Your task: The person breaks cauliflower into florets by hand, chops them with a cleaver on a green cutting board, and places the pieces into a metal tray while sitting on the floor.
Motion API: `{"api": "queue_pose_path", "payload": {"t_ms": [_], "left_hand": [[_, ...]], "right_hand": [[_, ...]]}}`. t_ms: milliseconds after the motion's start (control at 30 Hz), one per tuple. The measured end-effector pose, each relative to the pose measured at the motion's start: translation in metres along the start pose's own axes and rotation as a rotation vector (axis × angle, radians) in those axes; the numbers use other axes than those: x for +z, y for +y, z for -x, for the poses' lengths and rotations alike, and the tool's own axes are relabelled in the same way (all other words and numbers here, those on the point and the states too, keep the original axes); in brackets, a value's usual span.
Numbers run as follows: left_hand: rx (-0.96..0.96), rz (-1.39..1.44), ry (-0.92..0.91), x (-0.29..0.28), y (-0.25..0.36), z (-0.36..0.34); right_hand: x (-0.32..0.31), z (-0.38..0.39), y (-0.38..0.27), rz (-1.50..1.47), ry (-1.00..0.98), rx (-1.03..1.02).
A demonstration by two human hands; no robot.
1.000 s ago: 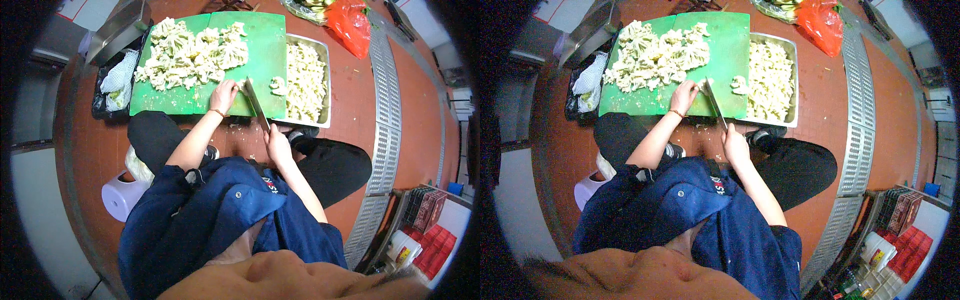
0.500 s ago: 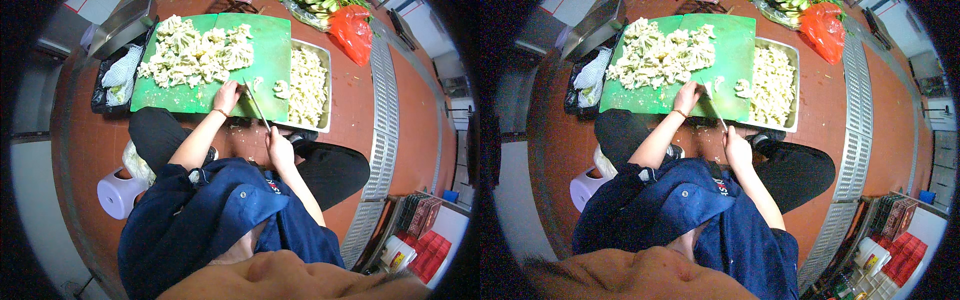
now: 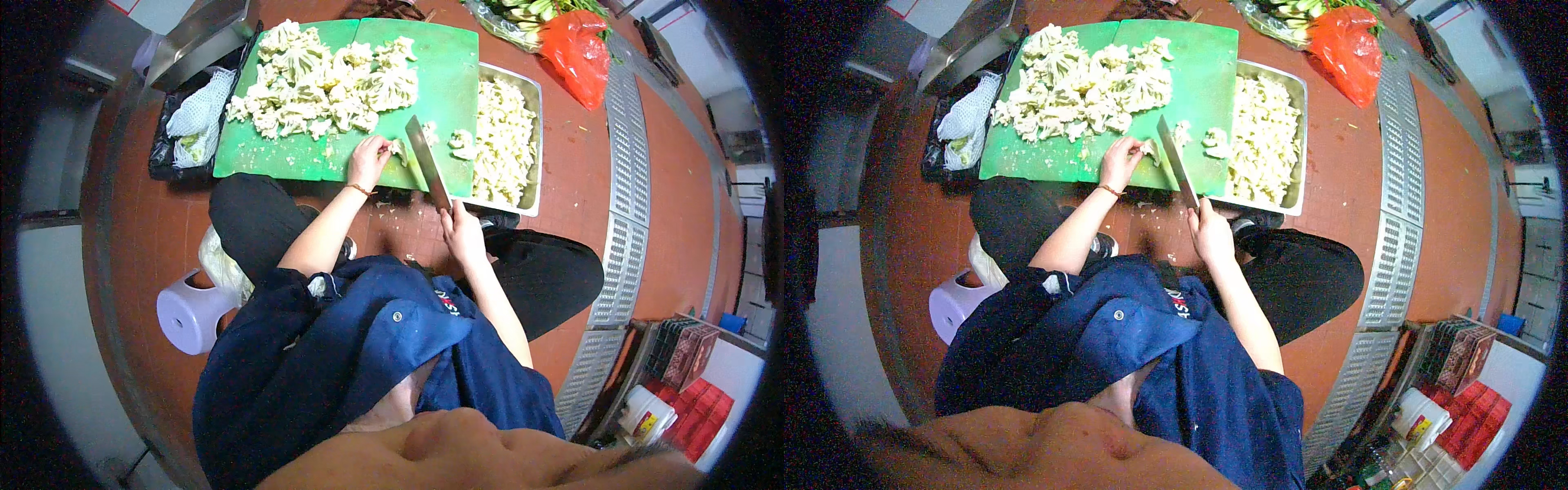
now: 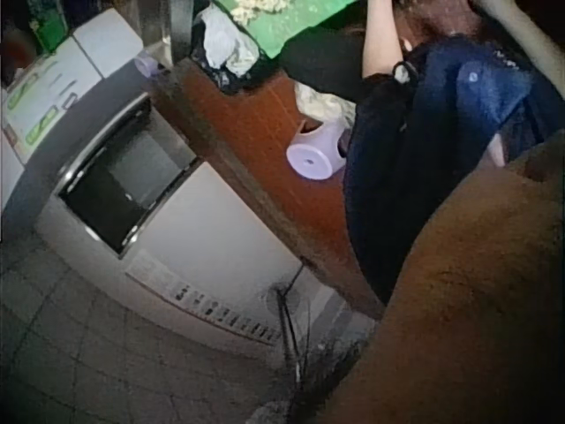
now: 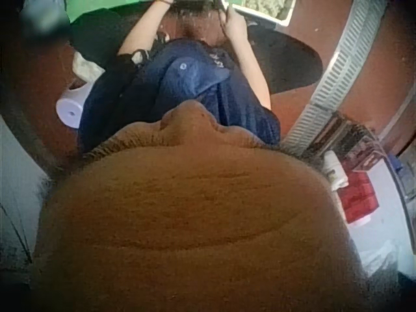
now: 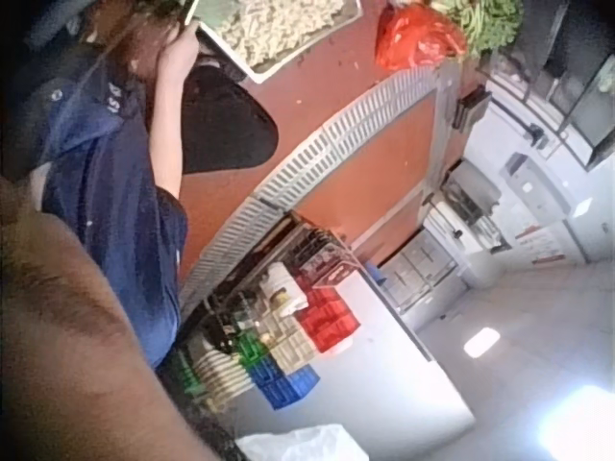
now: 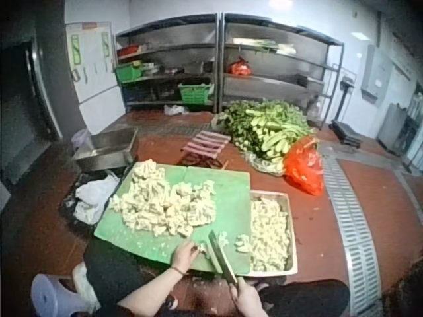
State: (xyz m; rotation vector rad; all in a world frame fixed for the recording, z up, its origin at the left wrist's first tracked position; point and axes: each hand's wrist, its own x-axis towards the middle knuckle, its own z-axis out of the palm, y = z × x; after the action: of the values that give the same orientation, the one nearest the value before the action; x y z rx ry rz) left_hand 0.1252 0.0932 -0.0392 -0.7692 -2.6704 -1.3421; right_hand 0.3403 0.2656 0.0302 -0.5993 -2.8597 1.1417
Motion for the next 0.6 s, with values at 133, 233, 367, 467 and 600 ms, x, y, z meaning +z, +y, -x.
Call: {"api": "queue_pose_path", "payload": {"t_ms": [133, 233, 367, 467, 600], "left_hand": [[0.039, -0.051, 0.015, -0.003, -0.005, 0.001], [0.038, -0.092, 0.000, -0.005, -0.003, 0.002], [0.025, -0.059, -0.005, -0.002, 0.002, 0.001], [0.035, -0.045, 0.004, -0.002, 0.000, 0.001], [0.100, -0.105, 0.026, -0.004, -0.001, 0.002]], "right_hand": [[-0.003, 0.010, -0.012, 0.101, -0.033, -0.052], [-0.004, 0.010, -0.016, 0.209, -0.081, -0.028], [0.008, 0.002, -0.002, 0.203, -0.064, -0.040], [0.006, -0.010, 0.001, -0.039, -0.122, 0.047], [0.017, -0.011, 0.003, -0.186, -0.065, 0.085]]}}
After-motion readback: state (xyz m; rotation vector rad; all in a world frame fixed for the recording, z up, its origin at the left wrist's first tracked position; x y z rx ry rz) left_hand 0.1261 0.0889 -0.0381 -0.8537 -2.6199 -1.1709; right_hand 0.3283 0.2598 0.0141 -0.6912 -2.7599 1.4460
